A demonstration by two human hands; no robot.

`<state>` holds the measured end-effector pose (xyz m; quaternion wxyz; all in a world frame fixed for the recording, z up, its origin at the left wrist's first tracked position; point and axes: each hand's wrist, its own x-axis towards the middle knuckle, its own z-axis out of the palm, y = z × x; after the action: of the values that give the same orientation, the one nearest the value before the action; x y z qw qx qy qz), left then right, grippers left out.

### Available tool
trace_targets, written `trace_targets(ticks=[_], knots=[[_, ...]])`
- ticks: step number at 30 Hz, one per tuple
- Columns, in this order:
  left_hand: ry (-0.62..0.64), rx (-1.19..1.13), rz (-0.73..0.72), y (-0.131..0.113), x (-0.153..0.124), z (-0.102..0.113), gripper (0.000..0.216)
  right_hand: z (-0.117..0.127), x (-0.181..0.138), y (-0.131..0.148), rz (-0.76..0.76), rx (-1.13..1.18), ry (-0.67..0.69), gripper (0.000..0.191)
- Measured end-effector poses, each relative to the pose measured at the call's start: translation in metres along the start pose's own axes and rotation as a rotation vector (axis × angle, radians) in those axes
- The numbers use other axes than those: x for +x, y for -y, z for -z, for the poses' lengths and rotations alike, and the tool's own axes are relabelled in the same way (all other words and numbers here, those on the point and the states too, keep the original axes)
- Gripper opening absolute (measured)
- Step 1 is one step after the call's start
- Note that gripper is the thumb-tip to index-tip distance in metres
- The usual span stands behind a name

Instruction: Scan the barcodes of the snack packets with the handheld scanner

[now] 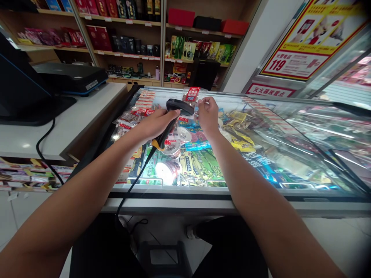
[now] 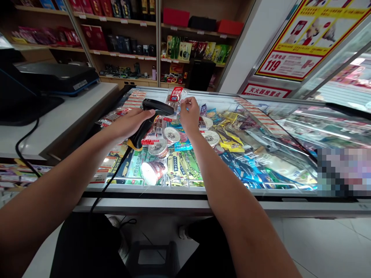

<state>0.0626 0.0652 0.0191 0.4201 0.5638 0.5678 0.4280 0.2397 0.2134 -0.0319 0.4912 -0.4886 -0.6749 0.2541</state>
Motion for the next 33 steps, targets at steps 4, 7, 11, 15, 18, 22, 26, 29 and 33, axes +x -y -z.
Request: trace_targets(ticks=[4, 7, 11, 15, 18, 22, 26, 29, 33], knots=[[0.012, -0.004, 0.005, -0.005, -0.004, -0.002, 0.043, -0.001, 0.003, -0.004, 0.037, 0.032, 0.005, 0.029], [0.032, -0.023, -0.012, -0.003, -0.003, -0.001, 0.043, 0.000, 0.002, -0.003, 0.030, 0.006, 0.005, 0.033], [0.044, -0.025, -0.026, -0.002, -0.001, 0.001, 0.045, 0.000, 0.001, 0.001, 0.001, -0.042, 0.002, 0.037], [0.018, -0.063, -0.016, -0.001, 0.000, 0.002, 0.039, 0.008, 0.013, -0.006, -0.009, -0.036, -0.061, 0.029], [-0.009, -0.047, -0.024, 0.002, 0.002, 0.004, 0.041, 0.026, 0.031, -0.023, -0.032, -0.081, -0.208, 0.023], [0.000, -0.072, -0.014, 0.002, 0.002, 0.005, 0.041, 0.056, 0.046, -0.053, -0.141, -0.302, -0.240, 0.023], [0.020, -0.122, 0.026, 0.002, 0.002, 0.005, 0.040, 0.066, 0.041, -0.070, -0.294, -0.486, -0.137, 0.035], [-0.019, -0.119, 0.036, 0.003, 0.005, 0.007, 0.041, 0.056, 0.031, -0.059, -0.248, -0.621, -0.184, 0.058], [-0.079, -0.137, 0.048, 0.003, 0.008, 0.011, 0.040, 0.027, 0.010, -0.015, 0.012, -0.520, 0.027, 0.032]])
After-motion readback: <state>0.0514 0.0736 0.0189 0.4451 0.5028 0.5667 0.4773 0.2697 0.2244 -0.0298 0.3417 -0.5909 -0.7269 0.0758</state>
